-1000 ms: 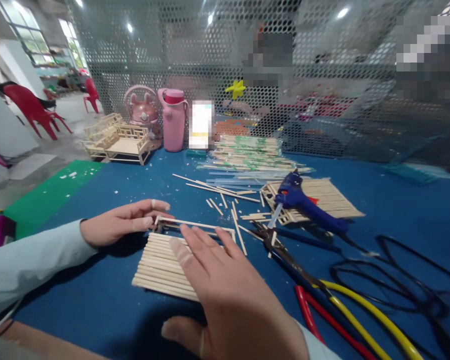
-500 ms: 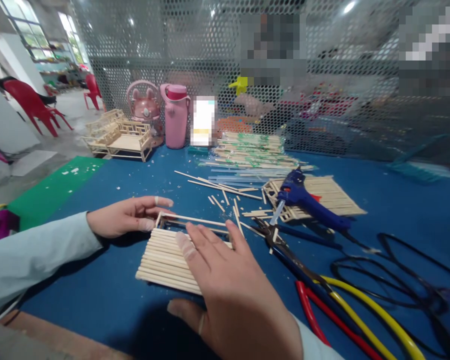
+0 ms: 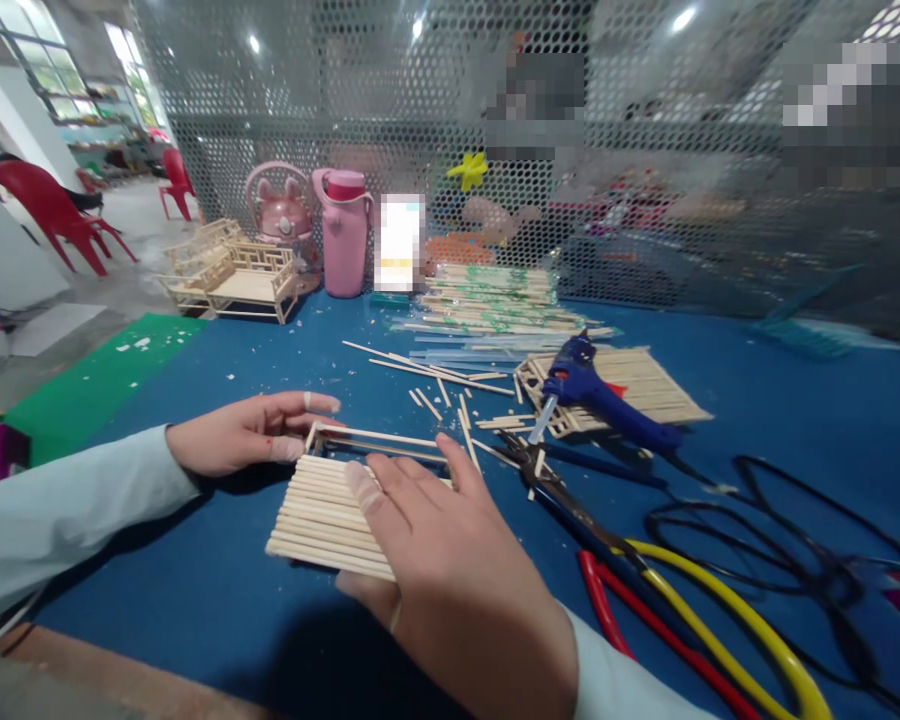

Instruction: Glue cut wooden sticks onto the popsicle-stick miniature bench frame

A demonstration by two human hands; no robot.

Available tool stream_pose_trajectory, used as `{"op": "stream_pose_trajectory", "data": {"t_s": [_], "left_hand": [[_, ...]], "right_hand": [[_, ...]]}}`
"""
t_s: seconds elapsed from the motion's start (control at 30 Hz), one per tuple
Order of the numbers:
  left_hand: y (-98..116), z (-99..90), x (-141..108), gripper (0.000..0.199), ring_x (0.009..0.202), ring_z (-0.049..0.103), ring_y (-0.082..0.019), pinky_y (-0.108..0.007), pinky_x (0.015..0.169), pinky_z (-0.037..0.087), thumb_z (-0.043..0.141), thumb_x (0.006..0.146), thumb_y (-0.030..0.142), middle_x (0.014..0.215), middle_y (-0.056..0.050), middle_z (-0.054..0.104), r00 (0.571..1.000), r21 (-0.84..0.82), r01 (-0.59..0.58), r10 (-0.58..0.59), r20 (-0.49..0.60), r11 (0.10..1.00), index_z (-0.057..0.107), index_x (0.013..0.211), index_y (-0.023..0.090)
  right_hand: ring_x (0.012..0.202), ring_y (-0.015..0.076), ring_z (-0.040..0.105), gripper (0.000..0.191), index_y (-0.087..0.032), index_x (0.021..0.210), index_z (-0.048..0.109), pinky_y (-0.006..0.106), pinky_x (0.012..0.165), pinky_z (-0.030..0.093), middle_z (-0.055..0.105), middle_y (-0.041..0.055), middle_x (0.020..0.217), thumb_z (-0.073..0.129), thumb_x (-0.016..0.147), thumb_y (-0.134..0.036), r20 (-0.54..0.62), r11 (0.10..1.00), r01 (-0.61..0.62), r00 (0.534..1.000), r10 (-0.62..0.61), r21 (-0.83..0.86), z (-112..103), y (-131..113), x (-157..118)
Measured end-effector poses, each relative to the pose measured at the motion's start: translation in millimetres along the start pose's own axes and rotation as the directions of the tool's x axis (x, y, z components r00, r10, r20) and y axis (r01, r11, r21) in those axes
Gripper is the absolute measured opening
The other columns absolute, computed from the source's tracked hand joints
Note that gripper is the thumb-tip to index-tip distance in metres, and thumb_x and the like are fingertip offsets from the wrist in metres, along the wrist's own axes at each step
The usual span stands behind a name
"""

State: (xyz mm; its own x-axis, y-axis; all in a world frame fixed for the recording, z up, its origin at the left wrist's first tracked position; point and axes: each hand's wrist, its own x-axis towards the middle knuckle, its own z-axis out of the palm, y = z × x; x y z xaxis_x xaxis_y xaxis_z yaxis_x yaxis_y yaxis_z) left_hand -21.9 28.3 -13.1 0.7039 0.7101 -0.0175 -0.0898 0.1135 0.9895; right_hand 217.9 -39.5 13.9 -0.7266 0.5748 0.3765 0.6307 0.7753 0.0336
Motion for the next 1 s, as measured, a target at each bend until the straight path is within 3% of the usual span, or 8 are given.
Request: {"op": "stream_pose_trajectory", "data": {"t_s": [0.17,0.3,0.37,0.43,0.53,0.63,0.77,1.0], "left_hand": [[11.0,4.0,-3.1,0.048,0.118,0.05,-0.023,-0.037,0.098,0.038,0.066,0.076,0.02,0.132,-0.014,0.051,0.993,0.12,-0.013,0.027,-0.114,0.993,0.049,0.121,0.017],[35.4,22.1,-12.0,0.039,0.121,0.047,-0.024,-0.039,0.099,0.038,0.054,0.084,0.026,0.132,-0.015,0.049,0.936,0.44,-0.018,0.17,-0.308,0.898,0.048,0.12,0.015],[44.7,39.7,-17.6,0.036,0.125,0.043,-0.024,-0.04,0.104,0.033,0.047,0.088,0.032,0.135,-0.014,0.048,0.892,0.703,0.01,0.311,-0.327,0.711,0.049,0.12,0.016],[47.5,61.0,-22.3,0.039,0.129,0.038,-0.025,-0.043,0.106,0.03,0.047,0.087,0.038,0.139,-0.013,0.044,0.92,0.9,-0.002,0.353,-0.169,0.436,0.051,0.12,0.018],[39.6,91.5,-23.6,0.059,0.134,0.03,-0.031,-0.054,0.109,0.02,0.049,0.082,0.053,0.144,-0.015,0.037,0.94,0.996,-0.044,0.341,0.017,0.072,0.045,0.129,0.019],[25.0,110.9,-17.6,0.076,0.133,0.03,-0.036,-0.056,0.104,0.028,0.047,0.075,0.066,0.144,-0.02,0.036,0.964,0.994,-0.025,0.26,0.051,-0.105,0.045,0.131,0.014],[9.2,117.0,-9.2,0.071,0.13,0.036,-0.036,-0.056,0.102,0.032,0.044,0.08,0.062,0.142,-0.02,0.038,0.971,0.981,0.029,0.239,0.018,-0.193,0.046,0.131,0.012],[0.0,114.4,-9.4,0.052,0.121,0.049,-0.031,-0.051,0.1,0.036,0.042,0.089,0.043,0.135,-0.015,0.05,0.963,0.972,0.035,0.268,0.03,-0.233,0.046,0.131,0.014]], "right_hand": [[0.106,0.0303,0.06,0.047,-0.009,0.119,0.058,0.061,0.101,0.027,0.063,0.0195,0.118,0.052,0.085,-0.041,0.041,1.0,-0.016,0.999,0.015,0.021,0.4,-1.7,0.2],[0.12,0.0356,0.048,0.068,-0.008,0.129,0.047,0.066,0.101,0.021,0.052,0.0234,0.13,0.055,0.078,-0.052,0.105,0.999,-0.014,0.994,0.009,0.044,-12.1,0.3,-2.5],[0.125,0.0372,0.041,0.082,-0.009,0.137,0.037,0.065,0.102,0.02,0.047,0.0229,0.135,0.054,0.075,-0.06,0.072,0.997,-0.066,0.995,0.063,0.049,-24.8,7.3,-8.7],[0.126,0.0368,0.041,0.092,-0.012,0.141,0.029,0.06,0.103,0.025,0.046,0.0206,0.136,0.053,0.071,-0.067,0.018,0.982,-0.176,0.984,0.176,0.066,-36.8,18.0,-19.0],[0.12,0.0346,0.047,0.098,-0.016,0.14,0.03,0.051,0.097,0.039,0.049,0.0177,0.132,0.054,0.065,-0.073,0.027,0.94,-0.318,0.948,0.317,0.124,-43.2,33.6,-37.4],[0.114,0.0323,0.051,0.1,-0.017,0.137,0.037,0.046,0.092,0.044,0.053,0.0155,0.126,0.058,0.058,-0.074,0.129,0.912,-0.37,0.927,0.351,0.177,-34.1,40.1,-50.1],[0.107,0.0311,0.055,0.089,-0.016,0.129,0.048,0.045,0.089,0.045,0.059,0.0153,0.117,0.065,0.058,-0.067,0.169,0.912,-0.371,0.924,0.343,0.177,-19.9,36.5,-53.3],[0.106,0.029,0.056,0.073,-0.018,0.124,0.052,0.044,0.088,0.045,0.062,0.0131,0.115,0.07,0.061,-0.051,0.128,0.893,-0.397,0.917,0.378,0.211,-18.7,30.8,-50.9]]}}
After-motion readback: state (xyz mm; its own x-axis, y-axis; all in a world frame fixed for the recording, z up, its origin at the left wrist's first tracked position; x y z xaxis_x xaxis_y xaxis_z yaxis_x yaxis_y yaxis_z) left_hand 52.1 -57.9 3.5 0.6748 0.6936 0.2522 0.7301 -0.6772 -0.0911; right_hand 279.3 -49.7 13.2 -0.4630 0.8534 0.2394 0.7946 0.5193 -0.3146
